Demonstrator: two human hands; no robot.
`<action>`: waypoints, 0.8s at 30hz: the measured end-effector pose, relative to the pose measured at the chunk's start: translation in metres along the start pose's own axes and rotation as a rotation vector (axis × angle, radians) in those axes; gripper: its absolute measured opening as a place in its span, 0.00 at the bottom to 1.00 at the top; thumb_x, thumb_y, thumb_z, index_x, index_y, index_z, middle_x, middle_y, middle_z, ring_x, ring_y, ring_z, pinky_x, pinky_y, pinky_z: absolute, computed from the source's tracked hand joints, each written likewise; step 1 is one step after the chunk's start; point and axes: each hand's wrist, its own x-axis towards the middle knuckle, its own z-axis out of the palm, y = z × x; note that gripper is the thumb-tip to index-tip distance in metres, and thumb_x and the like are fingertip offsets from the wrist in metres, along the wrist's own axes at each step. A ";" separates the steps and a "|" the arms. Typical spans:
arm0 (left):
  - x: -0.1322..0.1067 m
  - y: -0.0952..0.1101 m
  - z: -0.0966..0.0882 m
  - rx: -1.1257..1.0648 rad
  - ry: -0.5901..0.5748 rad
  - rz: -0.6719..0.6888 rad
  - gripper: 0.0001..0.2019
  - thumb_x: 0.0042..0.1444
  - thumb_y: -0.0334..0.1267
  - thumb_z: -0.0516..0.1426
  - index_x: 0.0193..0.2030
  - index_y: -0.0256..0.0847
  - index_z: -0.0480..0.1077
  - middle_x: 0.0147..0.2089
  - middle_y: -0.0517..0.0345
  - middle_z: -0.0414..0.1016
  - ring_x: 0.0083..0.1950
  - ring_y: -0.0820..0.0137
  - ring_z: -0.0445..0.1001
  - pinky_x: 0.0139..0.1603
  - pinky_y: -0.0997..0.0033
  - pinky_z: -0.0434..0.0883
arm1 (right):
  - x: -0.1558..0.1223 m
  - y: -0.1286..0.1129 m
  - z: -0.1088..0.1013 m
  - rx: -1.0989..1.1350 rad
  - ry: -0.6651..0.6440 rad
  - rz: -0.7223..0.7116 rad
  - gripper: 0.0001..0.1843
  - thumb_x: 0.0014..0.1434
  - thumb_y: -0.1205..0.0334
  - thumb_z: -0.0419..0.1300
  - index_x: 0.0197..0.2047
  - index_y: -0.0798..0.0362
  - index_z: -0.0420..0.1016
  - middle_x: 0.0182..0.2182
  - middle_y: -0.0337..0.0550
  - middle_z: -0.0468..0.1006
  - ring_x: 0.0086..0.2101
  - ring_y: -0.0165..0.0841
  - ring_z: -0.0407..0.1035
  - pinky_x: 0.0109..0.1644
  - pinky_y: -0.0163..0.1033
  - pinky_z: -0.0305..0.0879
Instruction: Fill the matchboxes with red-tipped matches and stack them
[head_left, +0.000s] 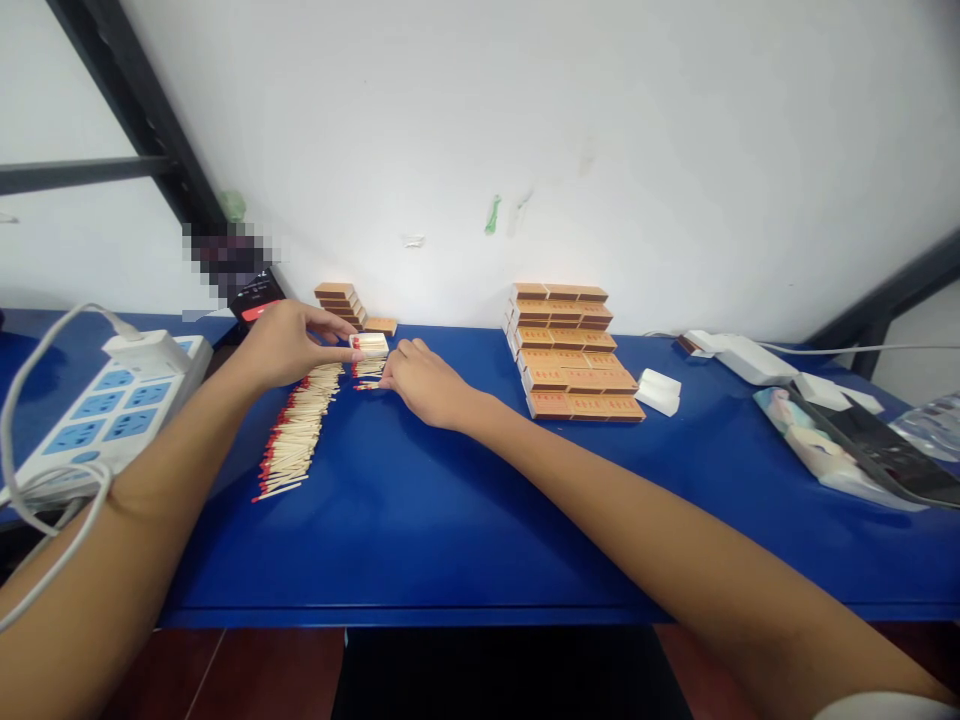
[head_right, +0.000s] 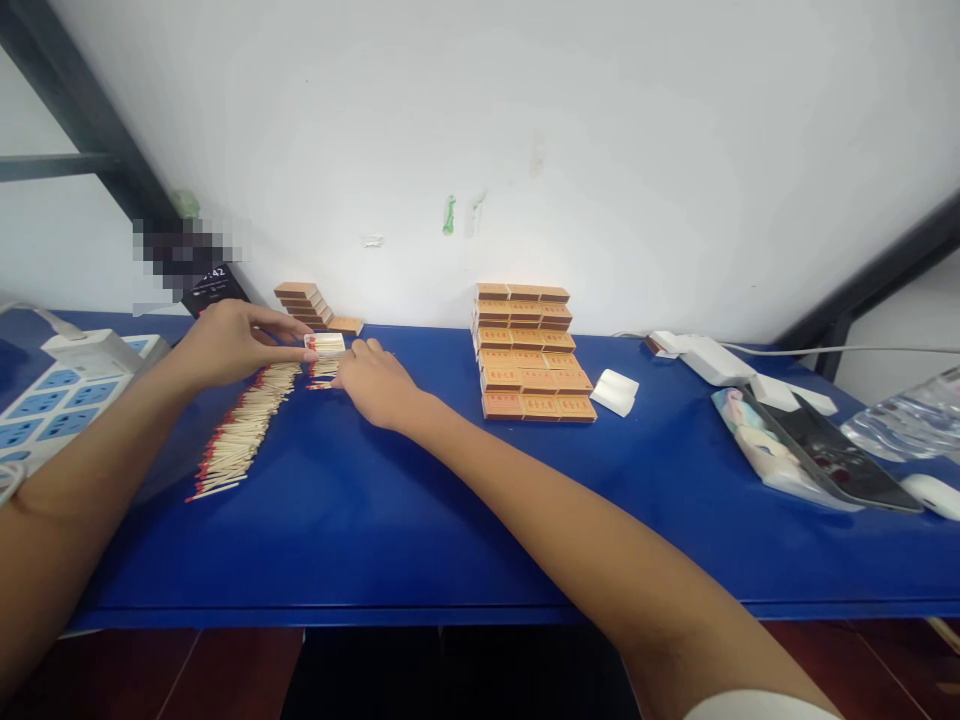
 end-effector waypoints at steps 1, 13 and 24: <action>0.000 -0.001 0.000 0.005 -0.007 0.008 0.28 0.43 0.63 0.71 0.43 0.43 0.87 0.42 0.51 0.89 0.42 0.56 0.83 0.46 0.67 0.75 | 0.000 0.004 -0.003 0.017 0.015 0.004 0.15 0.80 0.62 0.55 0.53 0.62 0.80 0.52 0.60 0.78 0.53 0.46 0.68 0.61 0.50 0.68; -0.004 0.015 0.005 -0.095 -0.182 0.079 0.27 0.43 0.59 0.73 0.46 0.44 0.89 0.40 0.51 0.88 0.45 0.56 0.81 0.45 0.67 0.75 | 0.000 0.024 -0.010 0.054 0.130 0.047 0.11 0.79 0.65 0.56 0.52 0.60 0.79 0.52 0.58 0.77 0.53 0.45 0.67 0.61 0.48 0.65; -0.004 0.011 0.004 -0.147 -0.119 0.026 0.31 0.41 0.61 0.74 0.47 0.40 0.88 0.43 0.47 0.89 0.47 0.54 0.84 0.45 0.65 0.77 | -0.002 0.027 -0.021 0.210 0.240 0.223 0.13 0.80 0.57 0.55 0.51 0.55 0.78 0.47 0.50 0.83 0.44 0.40 0.74 0.49 0.43 0.64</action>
